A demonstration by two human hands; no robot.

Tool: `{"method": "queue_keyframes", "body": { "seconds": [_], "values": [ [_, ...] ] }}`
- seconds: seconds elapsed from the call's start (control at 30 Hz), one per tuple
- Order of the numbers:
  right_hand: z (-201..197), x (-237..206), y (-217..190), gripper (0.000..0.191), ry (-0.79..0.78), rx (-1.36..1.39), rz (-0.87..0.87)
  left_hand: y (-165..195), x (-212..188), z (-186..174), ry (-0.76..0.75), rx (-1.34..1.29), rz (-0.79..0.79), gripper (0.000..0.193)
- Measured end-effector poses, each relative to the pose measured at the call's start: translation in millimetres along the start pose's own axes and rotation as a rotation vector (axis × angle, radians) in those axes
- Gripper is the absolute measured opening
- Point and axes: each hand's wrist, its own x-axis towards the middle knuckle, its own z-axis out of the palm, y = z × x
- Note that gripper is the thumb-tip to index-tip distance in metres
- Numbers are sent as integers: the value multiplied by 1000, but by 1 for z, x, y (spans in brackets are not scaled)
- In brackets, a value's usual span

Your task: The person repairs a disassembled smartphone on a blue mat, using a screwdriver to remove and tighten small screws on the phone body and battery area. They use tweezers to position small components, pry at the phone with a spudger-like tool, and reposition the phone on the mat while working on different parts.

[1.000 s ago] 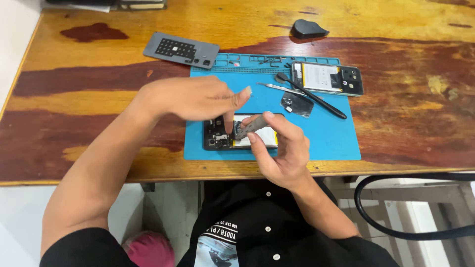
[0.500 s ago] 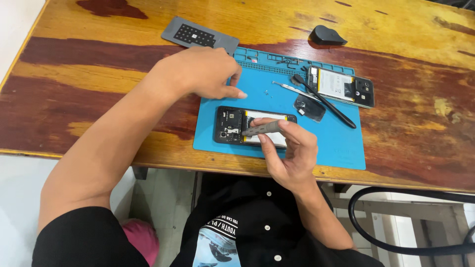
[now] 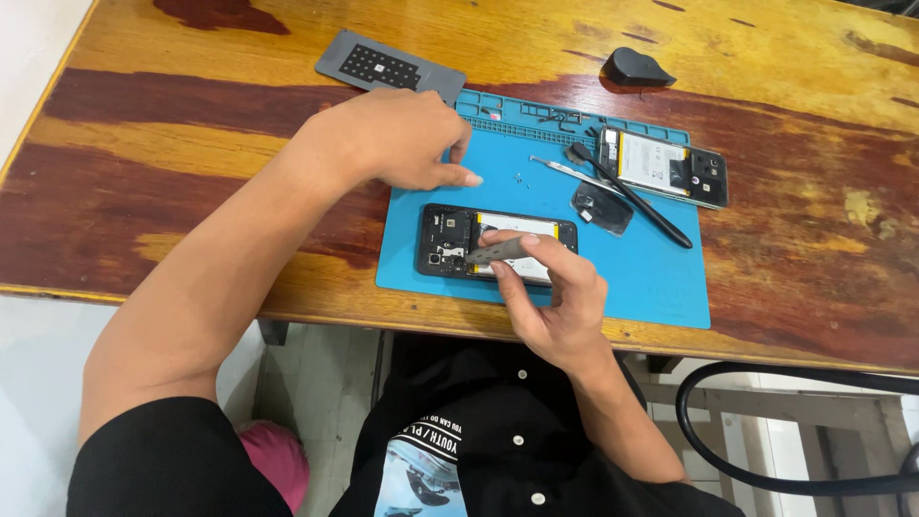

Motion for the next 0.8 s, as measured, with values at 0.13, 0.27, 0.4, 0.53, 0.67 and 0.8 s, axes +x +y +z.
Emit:
{"method": "queue_keyframes", "body": {
  "seconds": [0.13,0.27,0.4,0.53,0.67,0.8],
  "values": [
    [-1,-1,-2,59,61,48,7,-1,1,1,8,5,22,43],
    [-1,-2,-2,58,90,51,14,-3,2,1,9,-23,57,35],
    [0,-1,0,56,26,29,26,-2,2,1,12,-15,59,37],
    [1,0,1,55,20,2,15,-1,2,1,3,2,49,38],
    [2,-1,1,54,19,-3,14,-1,2,1,5,0,51,39],
    [0,-1,0,54,16,5,16,-1,1,2,12,-6,50,39]
  ]
}}
